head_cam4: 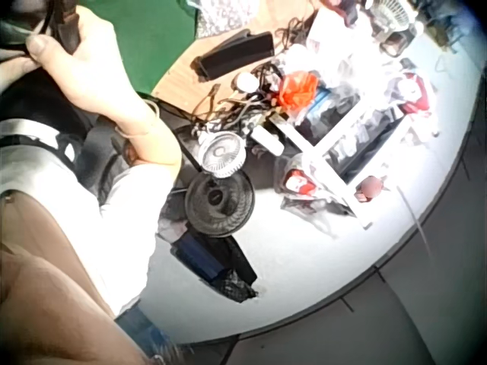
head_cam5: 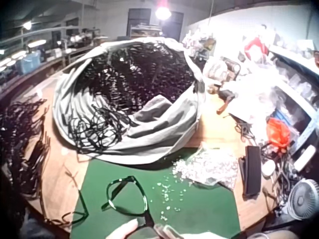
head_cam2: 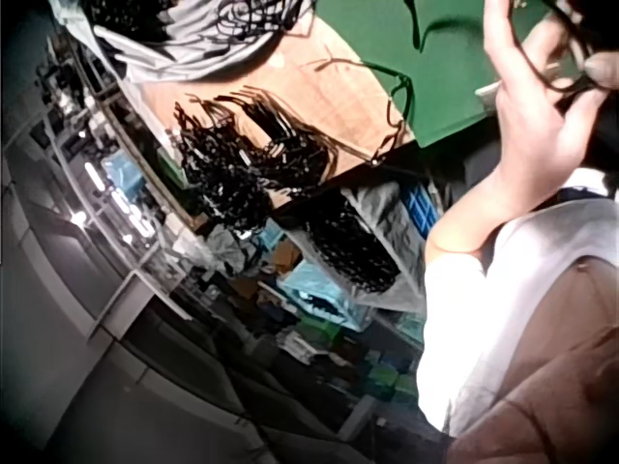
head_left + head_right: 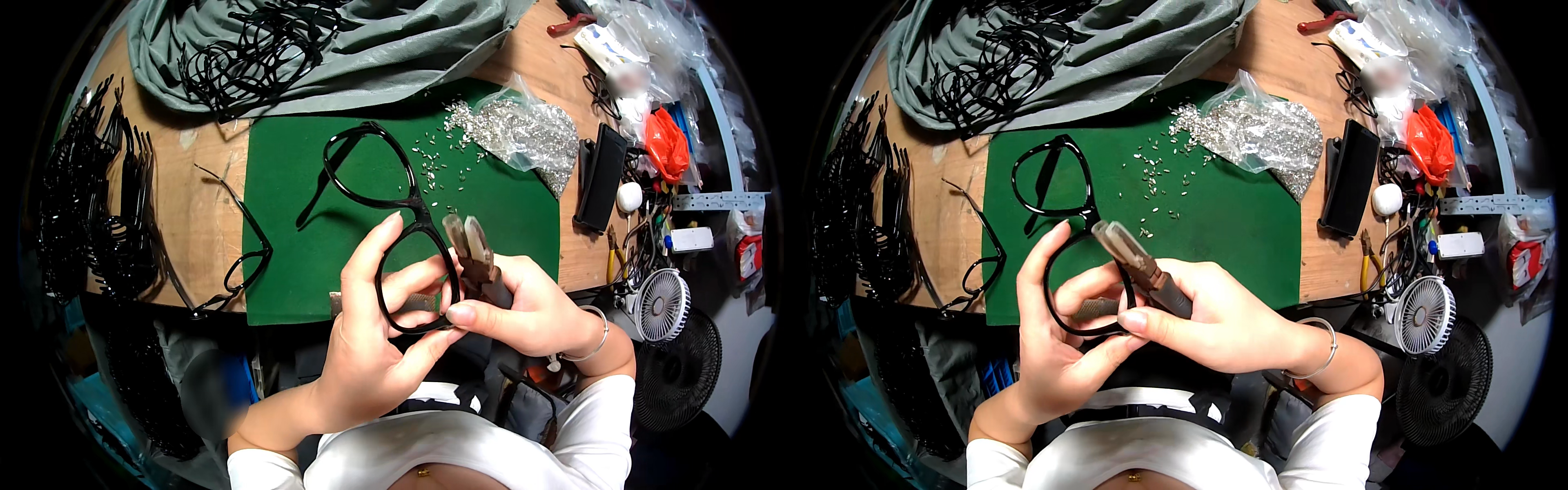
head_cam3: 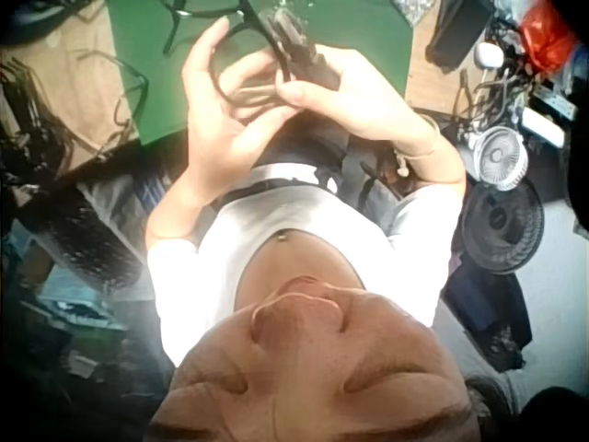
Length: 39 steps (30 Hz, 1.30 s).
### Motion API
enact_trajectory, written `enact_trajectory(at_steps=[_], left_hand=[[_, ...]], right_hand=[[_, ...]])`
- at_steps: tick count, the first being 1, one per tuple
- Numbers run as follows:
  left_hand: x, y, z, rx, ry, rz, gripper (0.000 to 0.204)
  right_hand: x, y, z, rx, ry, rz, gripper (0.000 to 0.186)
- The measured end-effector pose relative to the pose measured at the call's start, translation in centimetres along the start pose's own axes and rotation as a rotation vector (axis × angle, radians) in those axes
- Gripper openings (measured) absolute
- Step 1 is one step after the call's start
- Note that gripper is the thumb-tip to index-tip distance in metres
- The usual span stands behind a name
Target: The person uses pliers to adjust the arms of multiple black eyeglass frames on a green work mat. They repeatedly pick up frames, bend the temples with pliers, and place them back down, working through a batch of frames.
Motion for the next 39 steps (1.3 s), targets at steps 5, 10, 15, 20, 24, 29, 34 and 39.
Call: enact_trajectory(at_steps=[5, 10, 15, 20, 24, 29, 34, 39], left_hand=[[-0.1, -0.3, -0.4, -0.034, -0.012, -0.087, 0.086], [-0.2, -1.0, -0.7, -0.016, -0.022, -0.153, 0.086], [-0.7, -1.8, -1.0, -0.017, -0.005, -0.188, 0.089], [-1.0, -1.7, -1.1, -0.042, -0.018, -0.166, 0.093], [-0.8, -1.3, -1.2, -0.020, 0.019, -0.122, 0.087], [-0.1, -0.7, -1.1, -0.064, -0.025, -0.066, 0.090], [-0.2, 0.1, -0.7, -0.031, 0.019, 0.023, 0.088], [-0.3, 0.1, -0.9, -0.057, 0.042, 0.037, 0.087]], right_hand=[[0.4, 0.0, 0.1, -0.018, 0.047, -0.004, 0.019], [0.9, 0.1, 0.4, -0.033, 0.103, 0.238, 0.021], [0.0, -0.1, -0.7, -0.012, 0.100, 0.084, 0.022], [0.1, 0.3, -1.7, 0.044, 0.117, -0.241, 0.025], [0.3, 0.5, -0.8, -0.013, 0.034, -0.075, 0.022], [0.8, -0.3, 0.0, -0.083, 0.076, 0.030, 0.021], [0.7, -0.6, -0.1, -0.076, -0.014, -0.079, 0.020], [0.7, -1.0, -0.3, -0.036, -0.012, -0.127, 0.019]])
Point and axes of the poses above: each hand's wrist, its own z-axis towards the middle knuckle, its own x-axis out of the palm, y = z × x, the point moved 2 cm from there along z, towards the middle knuckle, and after that the axes turned 10 degrees about y, right-handed, at the moved point
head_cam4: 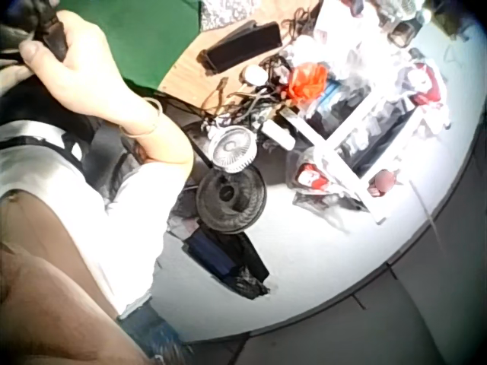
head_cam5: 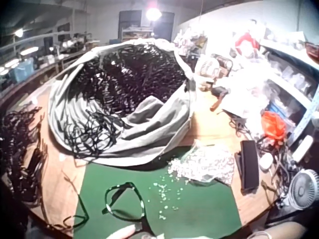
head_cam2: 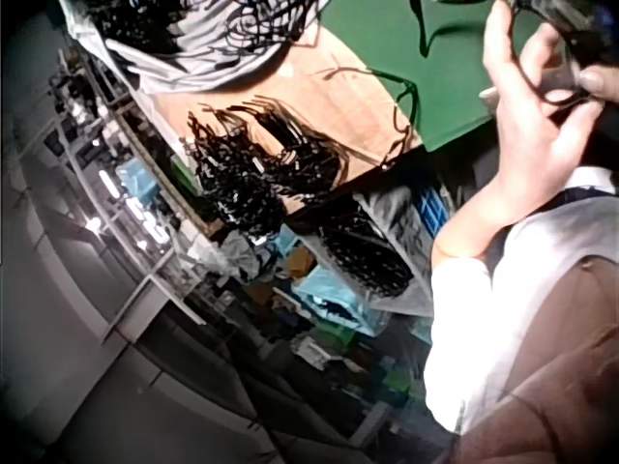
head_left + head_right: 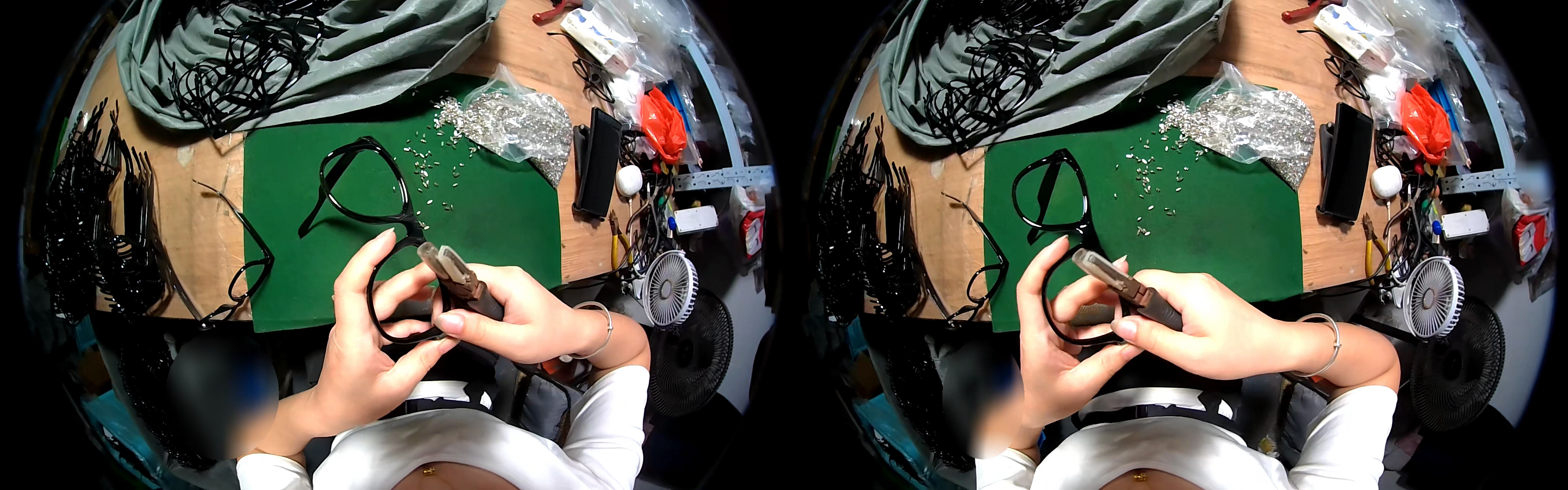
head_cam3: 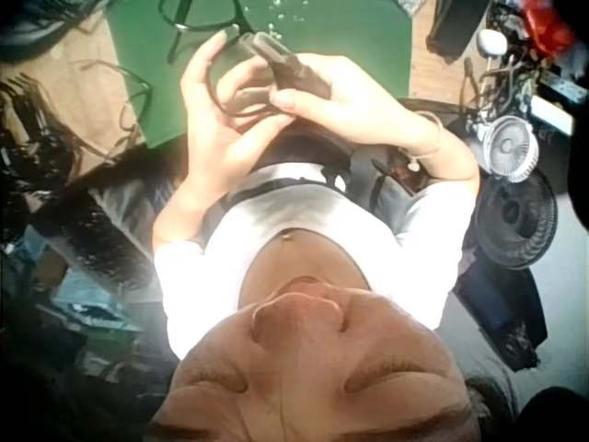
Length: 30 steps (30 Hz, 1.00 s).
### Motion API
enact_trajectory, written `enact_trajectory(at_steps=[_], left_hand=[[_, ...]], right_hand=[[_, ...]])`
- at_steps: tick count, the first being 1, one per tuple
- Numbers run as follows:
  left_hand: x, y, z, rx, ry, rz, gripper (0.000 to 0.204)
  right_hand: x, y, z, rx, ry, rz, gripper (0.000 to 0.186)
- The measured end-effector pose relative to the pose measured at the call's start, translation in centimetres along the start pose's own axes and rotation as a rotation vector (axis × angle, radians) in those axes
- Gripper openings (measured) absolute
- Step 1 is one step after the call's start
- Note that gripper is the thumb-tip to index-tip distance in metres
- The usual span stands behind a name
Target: The person uses pliers to adjust the arms of multiple black eyeglass frames on a green work mat. They repeatedly pick up frames, bend the temples with pliers, and place them back down, working through a batch of frames.
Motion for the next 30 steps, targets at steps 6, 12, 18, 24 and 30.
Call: enact_trajectory(at_steps=[6, 12, 18, 24, 30], left_hand=[[-0.1, -0.4, -0.2, -0.006, -0.005, -0.085, 0.084], [-0.1, -0.6, 0.2, -0.001, -0.001, -0.034, 0.089], [0.0, -0.2, 0.4, 0.027, 0.026, 0.010, 0.086], [0.1, -0.5, 0.1, -0.021, 0.000, -0.074, 0.086], [-0.6, -1.9, 0.0, -0.031, 0.031, -0.257, 0.084]], right_hand=[[-0.3, 0.4, 0.2, -0.020, 0.142, 0.188, 0.017], [-0.4, 0.5, 0.2, -0.008, 0.133, 0.174, 0.017], [0.0, 0.3, -0.2, -0.019, -0.001, 0.057, 0.016], [0.2, 0.3, -0.1, -0.018, 0.023, 0.137, 0.016], [-0.1, 0.8, 0.0, -0.022, 0.131, 0.351, 0.018]])
Point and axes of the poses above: each hand's wrist, its own z-axis towards the middle knuckle, its own x-axis out of the palm, y = z × x, the point moved 2 cm from there along z, towards the middle knuckle, and after that the axes turned 10 degrees about y, right-handed, at the moved point
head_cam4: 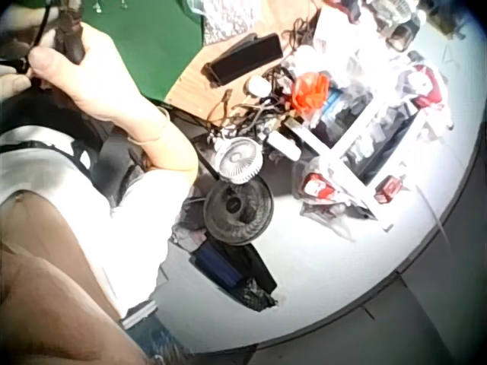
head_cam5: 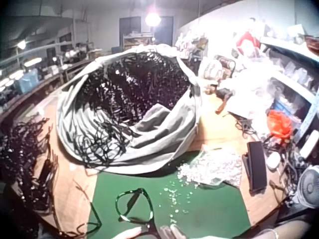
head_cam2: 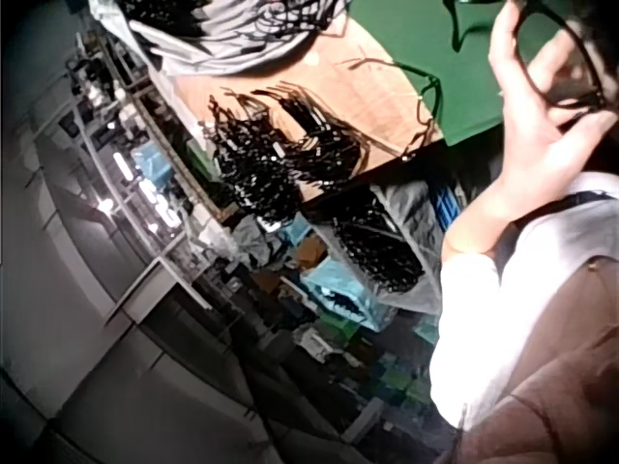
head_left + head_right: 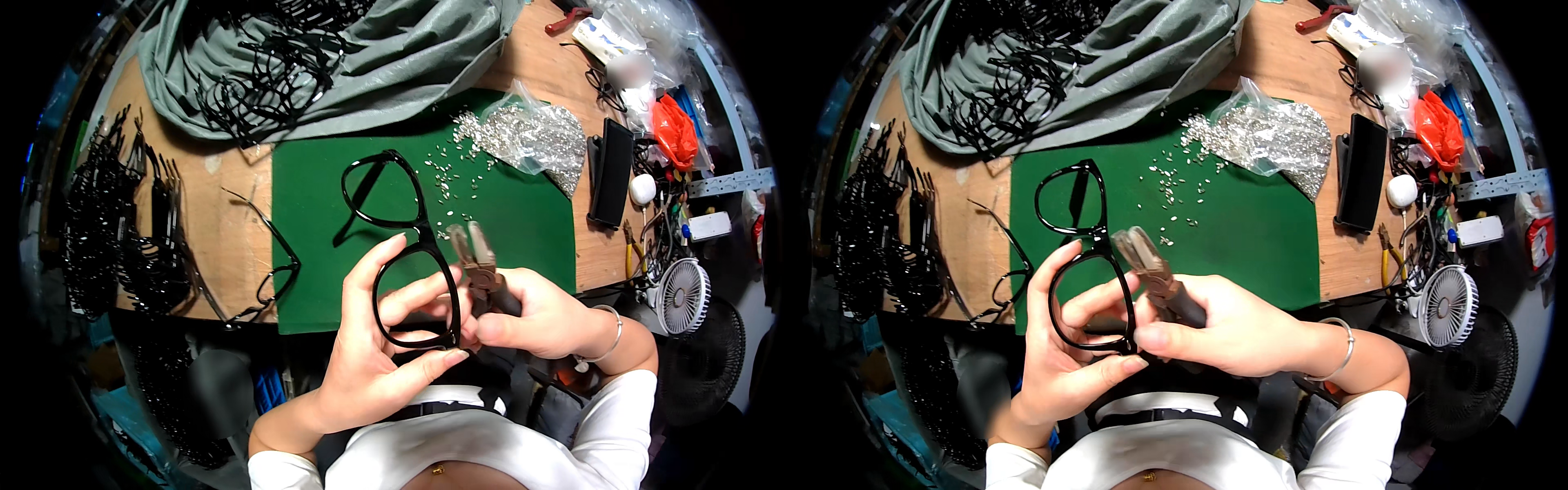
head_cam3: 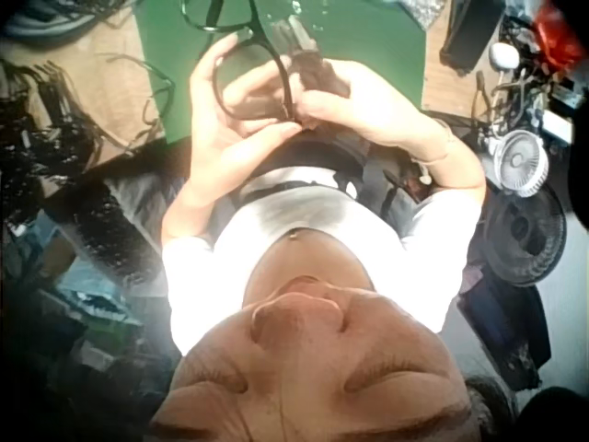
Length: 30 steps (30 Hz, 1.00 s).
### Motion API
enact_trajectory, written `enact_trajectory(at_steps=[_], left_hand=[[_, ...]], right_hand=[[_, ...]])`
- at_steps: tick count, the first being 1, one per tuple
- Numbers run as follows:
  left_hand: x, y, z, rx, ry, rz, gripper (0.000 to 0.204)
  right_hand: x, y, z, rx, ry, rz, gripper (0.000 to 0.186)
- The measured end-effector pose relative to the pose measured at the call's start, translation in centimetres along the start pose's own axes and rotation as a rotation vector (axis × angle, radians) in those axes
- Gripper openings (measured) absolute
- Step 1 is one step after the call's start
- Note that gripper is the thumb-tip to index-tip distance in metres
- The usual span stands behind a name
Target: The person uses pliers to adjust the arms of multiple black eyeglass frames on a green work mat. They repeatedly pick up frames, bend the temples with pliers, and place them back down, working through a batch of frames.
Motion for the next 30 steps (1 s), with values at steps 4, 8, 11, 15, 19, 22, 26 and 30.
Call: enact_trajectory(at_steps=[4, 8, 11, 15, 19, 22, 26, 30], left_hand=[[-0.7, -1.3, -1.0, -0.086, -0.098, -0.011, 0.097], [-0.7, -1.4, -0.9, -0.105, -0.126, -0.008, 0.098], [-0.5, -1.2, -1.0, -0.107, -0.162, -0.019, 0.100], [-0.7, -0.5, -0.9, -0.108, -0.023, 0.066, 0.092], [-0.6, 0.2, -0.7, -0.105, 0.006, 0.077, 0.088], [-0.6, -0.1, -0.4, -0.128, -0.007, 0.058, 0.087], [-0.8, -0.5, 0.1, -0.187, -0.060, 0.103, 0.085], [-0.2, -0.4, 1.1, -0.174, -0.023, 0.049, 0.085]], right_hand=[[-0.7, 0.6, -1.7, 0.137, -0.027, -0.422, 0.027], [0.6, 0.7, -1.8, 0.244, 0.231, -0.600, 0.039], [0.8, 1.5, -1.1, 0.303, 0.276, -0.616, 0.041], [0.7, 1.7, -1.2, 0.366, 0.245, -0.764, 0.039], [0.7, 0.9, -1.1, 0.349, 0.142, -0.954, 0.039], [0.0, 1.5, -1.1, 0.362, 0.189, -0.861, 0.041], [-2.9, 1.4, -1.2, 0.297, 0.138, -0.885, 0.040], [-3.6, -2.7, 0.1, 0.021, -0.250, -1.400, 0.041]])
Point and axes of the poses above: each hand's wrist, its own z-axis towards the middle knuckle, its own x-axis out of the palm, y = z × x, the point moved 2 cm from there along z, towards the middle knuckle, and after that the axes turned 10 degrees about y, right-handed, at the moved point
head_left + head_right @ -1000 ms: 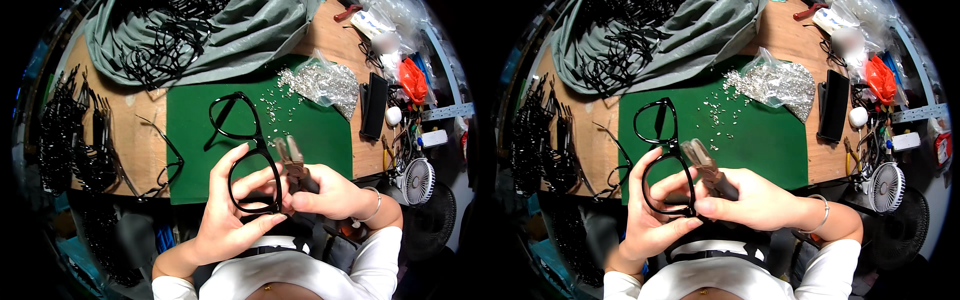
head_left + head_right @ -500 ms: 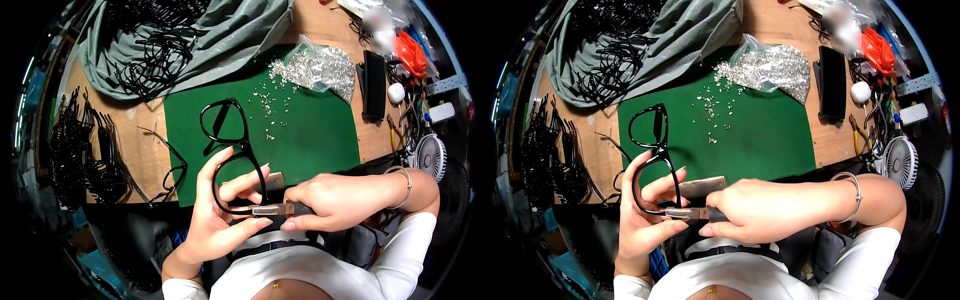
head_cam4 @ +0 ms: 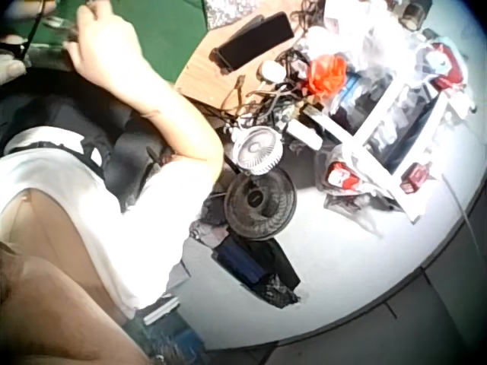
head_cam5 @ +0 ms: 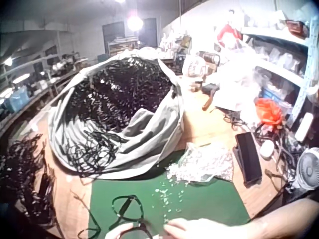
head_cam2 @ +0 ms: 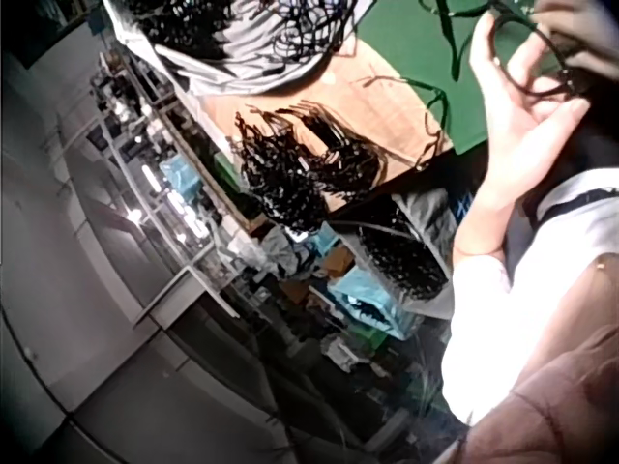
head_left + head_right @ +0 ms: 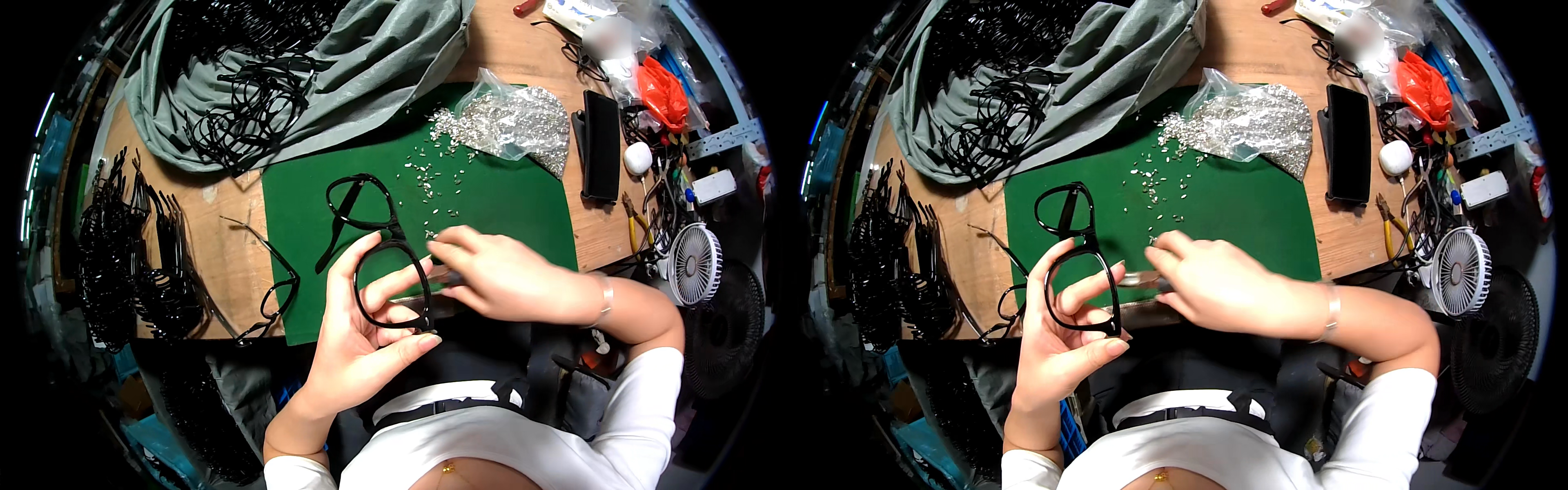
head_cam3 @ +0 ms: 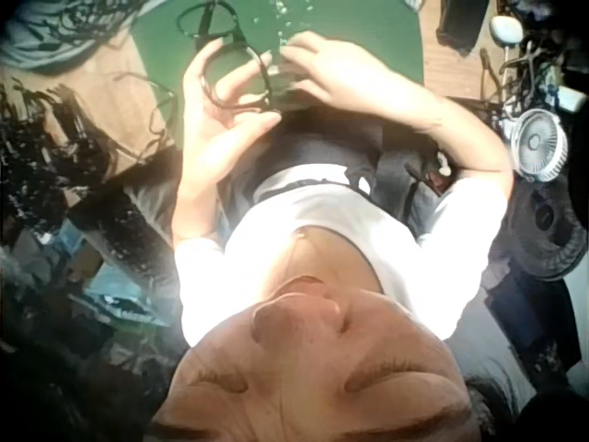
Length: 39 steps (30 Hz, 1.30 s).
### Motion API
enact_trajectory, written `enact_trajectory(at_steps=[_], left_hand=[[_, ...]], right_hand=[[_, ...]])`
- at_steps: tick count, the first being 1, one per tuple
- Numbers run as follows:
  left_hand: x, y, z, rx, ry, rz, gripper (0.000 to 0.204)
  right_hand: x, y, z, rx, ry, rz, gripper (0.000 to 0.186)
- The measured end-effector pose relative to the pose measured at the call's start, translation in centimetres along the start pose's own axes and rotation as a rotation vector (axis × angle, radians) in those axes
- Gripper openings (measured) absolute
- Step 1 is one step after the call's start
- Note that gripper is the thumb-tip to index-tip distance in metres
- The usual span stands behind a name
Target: The person uses pliers to adjust the arms of multiple black eyeglass frames on a green work mat. They repeatedly pick up frames, bend the temples with pliers, and place them back down, working through a batch of frames.
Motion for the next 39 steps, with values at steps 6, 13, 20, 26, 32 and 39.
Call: enact_trajectory(at_steps=[6, 13, 20, 26, 32, 39], left_hand=[[-0.6, 3.6, -4.8, 0.201, 0.206, -0.007, 0.081], [0.6, 7.2, -4.6, 0.029, -0.011, 0.160, 0.072], [-0.4, 6.2, -4.4, -0.117, 0.108, -0.388, 0.060], [0.1, 8.0, -3.5, -0.011, -0.097, 0.018, 0.029], [2.2, 8.2, -1.6, 0.184, -0.196, 0.025, 0.051], [2.4, 7.8, -1.2, 0.175, -0.159, 0.073, 0.052]], right_hand=[[1.3, -0.5, -0.5, 0.009, -0.038, -0.192, 0.046], [0.7, -3.8, 2.8, 0.098, -0.158, 0.008, 0.018], [1.5, -3.4, 4.3, 0.106, -0.140, -0.074, 0.016], [0.5, -2.2, 3.1, 0.135, -0.141, 0.124, 0.014], [1.4, 2.2, 0.5, 0.070, -0.307, 0.770, 0.010], [2.5, 2.0, 1.0, 0.210, -0.141, 1.503, 0.017]])
Point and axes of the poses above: each hand's wrist, its own z-axis towards the middle knuckle, its own x-axis out of the palm, y = z × x, the point moved 2 cm from there along z, towards the middle knuckle, and after that the axes turned 10 degrees about y, right-handed, at the moved point
